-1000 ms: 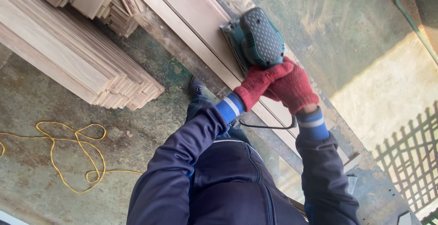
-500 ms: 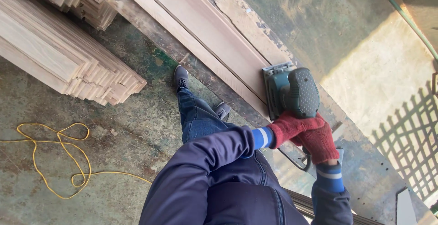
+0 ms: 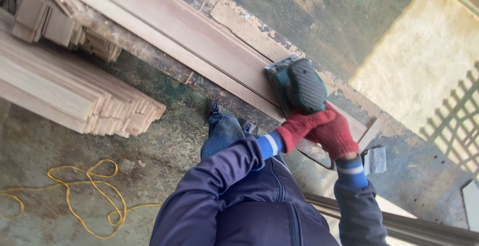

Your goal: The recorder is sanding a wooden plank on a workbench using an electric orbital sander followed by manual sanding with a piece of sandpaper.

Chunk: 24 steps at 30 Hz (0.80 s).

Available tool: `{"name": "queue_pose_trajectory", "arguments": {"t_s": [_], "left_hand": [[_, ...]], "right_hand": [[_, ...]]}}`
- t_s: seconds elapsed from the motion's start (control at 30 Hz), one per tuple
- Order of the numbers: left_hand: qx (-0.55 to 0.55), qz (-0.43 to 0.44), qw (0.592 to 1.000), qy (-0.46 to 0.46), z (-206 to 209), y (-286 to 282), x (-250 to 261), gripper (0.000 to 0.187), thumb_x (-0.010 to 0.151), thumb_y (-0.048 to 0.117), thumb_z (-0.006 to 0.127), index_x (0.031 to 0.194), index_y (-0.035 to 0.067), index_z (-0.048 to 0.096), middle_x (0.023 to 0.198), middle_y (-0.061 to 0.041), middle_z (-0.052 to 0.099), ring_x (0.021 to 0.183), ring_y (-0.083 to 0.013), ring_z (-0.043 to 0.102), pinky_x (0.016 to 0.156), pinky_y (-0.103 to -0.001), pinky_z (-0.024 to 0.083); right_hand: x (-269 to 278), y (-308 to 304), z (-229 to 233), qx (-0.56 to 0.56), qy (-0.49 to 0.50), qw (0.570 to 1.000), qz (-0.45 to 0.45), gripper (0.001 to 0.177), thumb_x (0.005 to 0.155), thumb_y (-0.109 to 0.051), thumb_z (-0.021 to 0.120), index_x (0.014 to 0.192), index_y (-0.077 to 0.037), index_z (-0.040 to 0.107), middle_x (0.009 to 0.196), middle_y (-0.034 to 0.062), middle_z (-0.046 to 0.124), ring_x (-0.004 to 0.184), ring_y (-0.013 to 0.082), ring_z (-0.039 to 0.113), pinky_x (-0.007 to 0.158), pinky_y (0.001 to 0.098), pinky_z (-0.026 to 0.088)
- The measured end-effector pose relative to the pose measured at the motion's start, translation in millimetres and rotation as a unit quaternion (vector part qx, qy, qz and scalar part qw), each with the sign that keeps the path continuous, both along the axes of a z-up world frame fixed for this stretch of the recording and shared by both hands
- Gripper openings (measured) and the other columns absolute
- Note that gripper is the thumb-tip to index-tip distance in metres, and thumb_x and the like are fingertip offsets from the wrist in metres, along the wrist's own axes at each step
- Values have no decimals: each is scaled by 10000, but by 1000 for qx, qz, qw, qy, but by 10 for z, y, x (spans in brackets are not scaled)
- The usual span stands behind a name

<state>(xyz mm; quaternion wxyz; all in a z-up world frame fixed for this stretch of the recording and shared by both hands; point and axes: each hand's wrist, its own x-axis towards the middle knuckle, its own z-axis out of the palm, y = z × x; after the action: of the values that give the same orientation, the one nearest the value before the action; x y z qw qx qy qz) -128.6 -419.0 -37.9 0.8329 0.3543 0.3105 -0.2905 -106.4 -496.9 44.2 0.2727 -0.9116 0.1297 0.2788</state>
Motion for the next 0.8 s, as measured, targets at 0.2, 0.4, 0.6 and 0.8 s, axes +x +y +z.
{"name": "queue_pose_trajectory", "arguments": {"t_s": [0.2, 0.4, 0.6, 0.8], "left_hand": [[80, -3, 997, 2, 255, 1092, 349, 833, 723, 443, 910, 1390, 40, 616, 1306, -166, 652, 1172, -277, 657, 1022, -489, 548], [94, 71, 992, 38, 129, 1725, 449, 760, 804, 501, 823, 1394, 69, 618, 1312, -190, 662, 1116, -298, 686, 888, -419, 603], [103, 54, 991, 64, 95, 1485, 360, 779, 826, 524, 791, 1442, 88, 595, 1320, -198, 646, 1063, -274, 693, 822, -343, 604], [92, 65, 989, 92, 67, 480, 122, 735, 731, 431, 894, 1317, 45, 672, 1186, -219, 691, 964, -299, 724, 731, -372, 622]], "right_hand": [[326, 827, -264, -38, -2, 995, 97, 689, 776, -514, 700, 1415, -284, 588, 1002, 116, 760, 1077, 350, 713, 951, 525, 581], [376, 1296, -837, -57, -34, 995, 76, 403, 720, -526, 631, 1089, -369, 591, 813, -20, 714, 902, 284, 753, 768, 466, 610], [266, 1025, -711, -51, -30, 996, 61, 404, 740, -501, 663, 1083, -298, 596, 824, 35, 723, 834, 333, 730, 710, 481, 575], [-8, 39, -541, -52, -25, 992, 113, 412, 760, -476, 695, 1076, -228, 602, 836, 90, 733, 766, 381, 708, 651, 497, 539]]}}
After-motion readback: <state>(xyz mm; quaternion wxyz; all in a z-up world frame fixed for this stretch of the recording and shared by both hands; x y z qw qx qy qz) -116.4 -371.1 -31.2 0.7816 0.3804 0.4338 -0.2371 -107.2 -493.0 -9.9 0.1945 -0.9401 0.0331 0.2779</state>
